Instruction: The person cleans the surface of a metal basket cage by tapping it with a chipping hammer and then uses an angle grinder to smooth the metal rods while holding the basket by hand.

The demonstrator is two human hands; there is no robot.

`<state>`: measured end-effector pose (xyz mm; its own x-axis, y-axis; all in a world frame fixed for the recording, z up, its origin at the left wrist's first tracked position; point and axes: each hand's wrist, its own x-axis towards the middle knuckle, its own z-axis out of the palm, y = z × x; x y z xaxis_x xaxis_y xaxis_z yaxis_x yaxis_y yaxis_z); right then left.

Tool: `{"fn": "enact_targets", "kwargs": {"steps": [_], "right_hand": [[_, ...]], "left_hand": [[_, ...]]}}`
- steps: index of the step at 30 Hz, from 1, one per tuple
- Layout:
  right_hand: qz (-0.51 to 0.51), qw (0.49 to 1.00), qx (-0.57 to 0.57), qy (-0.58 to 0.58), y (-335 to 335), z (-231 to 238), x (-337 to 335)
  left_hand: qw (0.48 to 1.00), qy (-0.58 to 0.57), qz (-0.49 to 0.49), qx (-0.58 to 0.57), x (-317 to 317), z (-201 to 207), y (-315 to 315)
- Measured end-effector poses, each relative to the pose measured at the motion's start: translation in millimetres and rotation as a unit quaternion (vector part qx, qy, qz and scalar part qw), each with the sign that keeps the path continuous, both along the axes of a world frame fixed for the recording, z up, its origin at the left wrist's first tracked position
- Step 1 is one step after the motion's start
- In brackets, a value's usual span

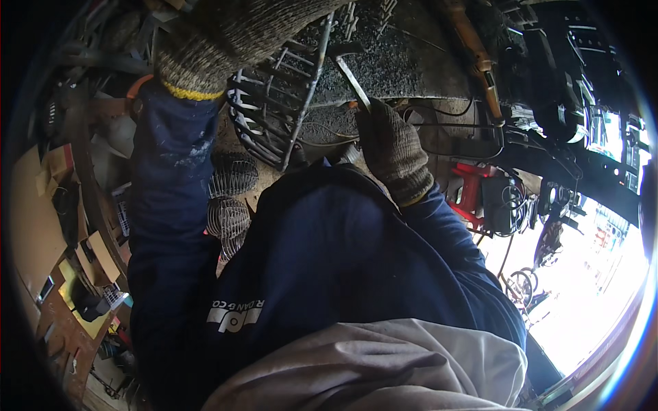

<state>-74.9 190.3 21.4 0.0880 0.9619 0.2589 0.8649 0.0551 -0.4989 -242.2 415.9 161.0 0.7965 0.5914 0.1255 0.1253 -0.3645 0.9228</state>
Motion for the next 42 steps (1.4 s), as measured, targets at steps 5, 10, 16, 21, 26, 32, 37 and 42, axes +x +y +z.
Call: {"fn": "enact_targets", "kwargs": {"steps": [5,10,16,21,26,32,37,42], "right_hand": [[-0.062,0.982,-0.167,0.069,2.9,3.3,-5.7],[-0.054,0.994,-0.063,0.076,-6.8,-32.8,17.7],[-0.184,0.935,-0.087,0.289,-20.0,-36.2,32.0],[-0.238,0.959,-0.079,0.134,-32.0,-23.5,51.7],[-0.216,0.974,-0.033,-0.054,-25.3,-21.5,70.0],[-0.24,0.962,-0.132,-0.015,-10.2,-22.0,77.8],[-0.238,0.958,-0.161,0.012,-10.7,-13.4,76.6],[-0.255,0.948,-0.19,-0.016,-12.7,27.1,62.2]], "left_hand": [[0.999,-0.032,0.017,-0.002,-1.2,6.3,-11.1],[0.973,-0.12,0.194,-0.021,-18.1,-25.8,-4.7],[0.963,-0.204,-0.121,-0.129,-122.4,-69.4,54.5],[0.746,-0.368,-0.47,-0.295,-134.4,-109.9,98.8],[0.473,-0.58,-0.198,-0.632,-167.0,-191.5,37.2],[0.057,-0.637,-0.044,-0.768,-177.0,-244.8,-18.3],[-0.084,-0.615,-0.022,-0.783,-185.5,-243.8,-28.9],[-0.097,-0.605,-0.012,-0.79,-183.4,-247.0,-43.0]]}}
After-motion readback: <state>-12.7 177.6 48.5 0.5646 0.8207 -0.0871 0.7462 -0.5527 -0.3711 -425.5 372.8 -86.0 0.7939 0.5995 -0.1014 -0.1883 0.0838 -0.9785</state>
